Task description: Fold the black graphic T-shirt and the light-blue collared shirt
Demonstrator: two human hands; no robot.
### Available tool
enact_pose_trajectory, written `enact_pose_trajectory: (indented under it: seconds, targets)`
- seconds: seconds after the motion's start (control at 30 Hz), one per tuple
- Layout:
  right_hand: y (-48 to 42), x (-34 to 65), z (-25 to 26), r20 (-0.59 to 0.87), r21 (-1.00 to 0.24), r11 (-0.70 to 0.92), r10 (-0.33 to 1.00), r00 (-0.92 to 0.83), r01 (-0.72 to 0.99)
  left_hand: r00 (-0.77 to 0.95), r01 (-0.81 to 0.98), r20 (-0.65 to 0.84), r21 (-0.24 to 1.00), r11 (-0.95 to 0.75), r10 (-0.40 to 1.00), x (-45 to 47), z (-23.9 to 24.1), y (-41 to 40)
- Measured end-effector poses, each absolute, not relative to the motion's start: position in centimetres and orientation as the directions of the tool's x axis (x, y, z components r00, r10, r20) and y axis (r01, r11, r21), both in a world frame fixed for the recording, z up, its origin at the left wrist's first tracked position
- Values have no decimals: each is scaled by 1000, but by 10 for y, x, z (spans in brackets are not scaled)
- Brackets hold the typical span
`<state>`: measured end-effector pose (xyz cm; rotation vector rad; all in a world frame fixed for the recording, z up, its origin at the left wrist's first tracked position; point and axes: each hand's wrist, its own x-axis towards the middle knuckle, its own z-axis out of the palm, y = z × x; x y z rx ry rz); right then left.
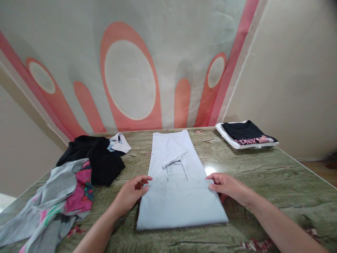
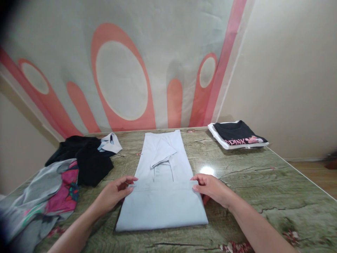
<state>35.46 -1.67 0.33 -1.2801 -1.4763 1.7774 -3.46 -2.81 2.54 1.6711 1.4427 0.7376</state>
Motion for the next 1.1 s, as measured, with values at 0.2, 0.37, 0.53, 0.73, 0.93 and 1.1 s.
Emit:
enact_pose_trajectory:
  seconds: [0.2, 0.37, 0.53, 0.73, 0.93, 1.1]
  targets:
    - [-13, 356, 5, -309, -949, -252, 862, -401, 190, 207, 489, -53, 870, -56, 977, -45, 22, -24]
    - [-10, 355, 0, -333, -940, -268, 860, -387, 212, 191, 507, -44, 860, -60, 981, -44, 18, -20]
    - [-10, 355, -2, -305, -944, -230, 881, -362, 236, 186, 566, 8, 816, -114, 982, -41, 18, -23]
    - [-9, 356, -3, -255, -951, -170, 904, -344, 256, 193, 534, 23, 836, -124, 981, -41, 20, -23]
    - [-6, 359, -11, -249, -945, -150, 905, -344, 290, 195, 620, 39, 769, -153, 980, -39, 19, -22]
    - [-6, 357, -11, -253, -899, -121, 928, -273, 420, 228, 697, 95, 679, -231, 969, -37, 18, -22]
